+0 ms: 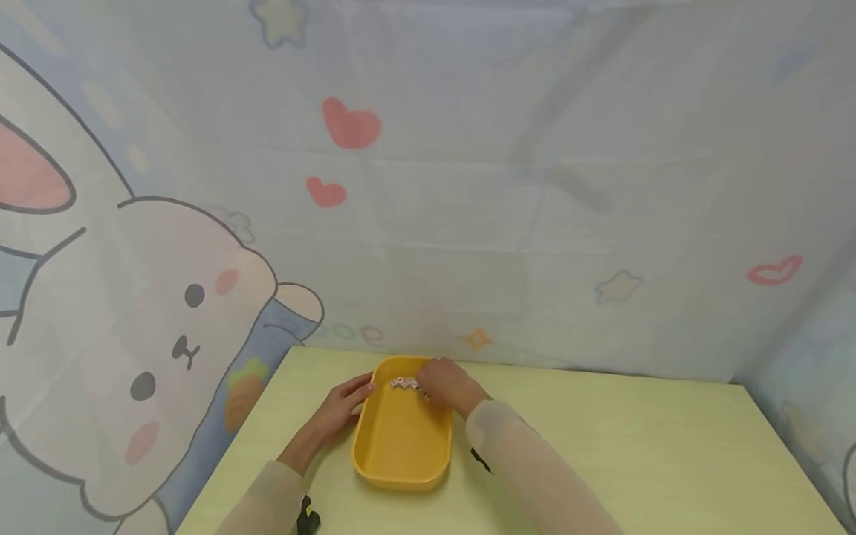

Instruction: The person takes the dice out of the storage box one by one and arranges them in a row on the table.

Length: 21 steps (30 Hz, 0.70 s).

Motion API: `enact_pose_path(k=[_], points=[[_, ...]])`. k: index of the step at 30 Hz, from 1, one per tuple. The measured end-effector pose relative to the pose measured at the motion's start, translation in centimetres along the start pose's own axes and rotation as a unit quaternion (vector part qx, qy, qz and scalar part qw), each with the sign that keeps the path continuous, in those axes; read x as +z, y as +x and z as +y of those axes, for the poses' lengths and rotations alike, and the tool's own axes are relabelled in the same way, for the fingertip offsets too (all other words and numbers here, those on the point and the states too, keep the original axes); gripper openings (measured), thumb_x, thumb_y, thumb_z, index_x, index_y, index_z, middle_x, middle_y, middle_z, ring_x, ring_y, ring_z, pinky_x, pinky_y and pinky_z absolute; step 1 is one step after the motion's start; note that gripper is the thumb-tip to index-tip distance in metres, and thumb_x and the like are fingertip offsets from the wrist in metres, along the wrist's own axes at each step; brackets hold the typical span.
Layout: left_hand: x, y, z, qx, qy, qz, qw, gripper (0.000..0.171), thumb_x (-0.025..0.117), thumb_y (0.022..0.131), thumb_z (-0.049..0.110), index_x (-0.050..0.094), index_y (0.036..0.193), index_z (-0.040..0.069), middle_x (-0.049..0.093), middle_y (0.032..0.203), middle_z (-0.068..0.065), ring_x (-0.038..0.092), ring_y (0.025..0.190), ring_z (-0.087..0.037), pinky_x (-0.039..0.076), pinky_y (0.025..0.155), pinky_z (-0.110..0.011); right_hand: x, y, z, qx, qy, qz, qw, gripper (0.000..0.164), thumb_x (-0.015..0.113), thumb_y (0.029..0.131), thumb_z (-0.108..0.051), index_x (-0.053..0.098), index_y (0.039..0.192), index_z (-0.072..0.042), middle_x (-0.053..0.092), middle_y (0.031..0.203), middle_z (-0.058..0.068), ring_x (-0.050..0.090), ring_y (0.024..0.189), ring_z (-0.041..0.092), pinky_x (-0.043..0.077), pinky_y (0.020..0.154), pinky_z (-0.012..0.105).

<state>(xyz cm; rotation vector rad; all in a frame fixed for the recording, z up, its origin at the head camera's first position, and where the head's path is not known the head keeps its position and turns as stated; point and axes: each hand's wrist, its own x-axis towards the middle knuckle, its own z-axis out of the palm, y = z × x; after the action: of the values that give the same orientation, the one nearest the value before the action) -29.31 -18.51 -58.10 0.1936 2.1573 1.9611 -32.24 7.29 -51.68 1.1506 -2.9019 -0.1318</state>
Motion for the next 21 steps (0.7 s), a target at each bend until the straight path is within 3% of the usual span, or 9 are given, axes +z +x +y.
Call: enact_pose_path(k=[6,11,15,21], points=[[-0.1,0.3,0.0,-0.006,-0.008,0.005,0.9999,0.055,0.063,0.109,0.034,0.053,0.156,0.009,0.053,0.157,-0.016,0.066,0.124,-0.030,0.062,0.089,-0.034,-1.1,0.0,0.0,0.001,0.020,-0.013,1.000,0.024,0.070,0.102,-0.008,0.066,0.078,-0.014,0.057,0.074,-0.004,0.050,0.068,0.014,0.055,0.070,0.036],[-0.2,0.3,0.0,0.003,-0.024,-0.001,0.9997,0.057,0.063,0.109,0.035,0.052,0.157,0.007,0.052,0.157,-0.020,0.063,0.129,-0.034,0.062,0.091,-0.038,-2.1,-1.1,0.5,0.011,0.098,0.017,0.995,0.020,0.073,0.098,-0.005,0.063,0.082,-0.010,0.052,0.073,-0.003,0.046,0.068,0.015,0.047,0.066,0.035],[-0.1,0.3,-0.1,0.004,-0.022,-0.002,0.9998,0.058,0.063,0.109,0.035,0.052,0.157,0.005,0.053,0.156,-0.020,0.062,0.131,-0.035,0.062,0.091,-0.038,-2.7,-2.8,1.5,0.003,0.175,0.070,0.982,0.019,0.075,0.091,0.000,0.062,0.083,-0.009,0.053,0.076,-0.003,0.046,0.071,0.014,0.043,0.066,0.033],[0.2,0.1,0.0,0.003,-0.025,-0.008,0.9997,0.058,0.063,0.109,0.033,0.050,0.158,0.005,0.051,0.157,-0.022,0.059,0.134,-0.037,0.062,0.092,-0.039,-3.4,-6.0,3.3,-0.023,0.254,0.143,0.956,0.004,0.073,0.094,-0.005,0.072,0.096,-0.008,0.068,0.089,-0.002,0.060,0.081,0.013,0.056,0.075,0.032]])
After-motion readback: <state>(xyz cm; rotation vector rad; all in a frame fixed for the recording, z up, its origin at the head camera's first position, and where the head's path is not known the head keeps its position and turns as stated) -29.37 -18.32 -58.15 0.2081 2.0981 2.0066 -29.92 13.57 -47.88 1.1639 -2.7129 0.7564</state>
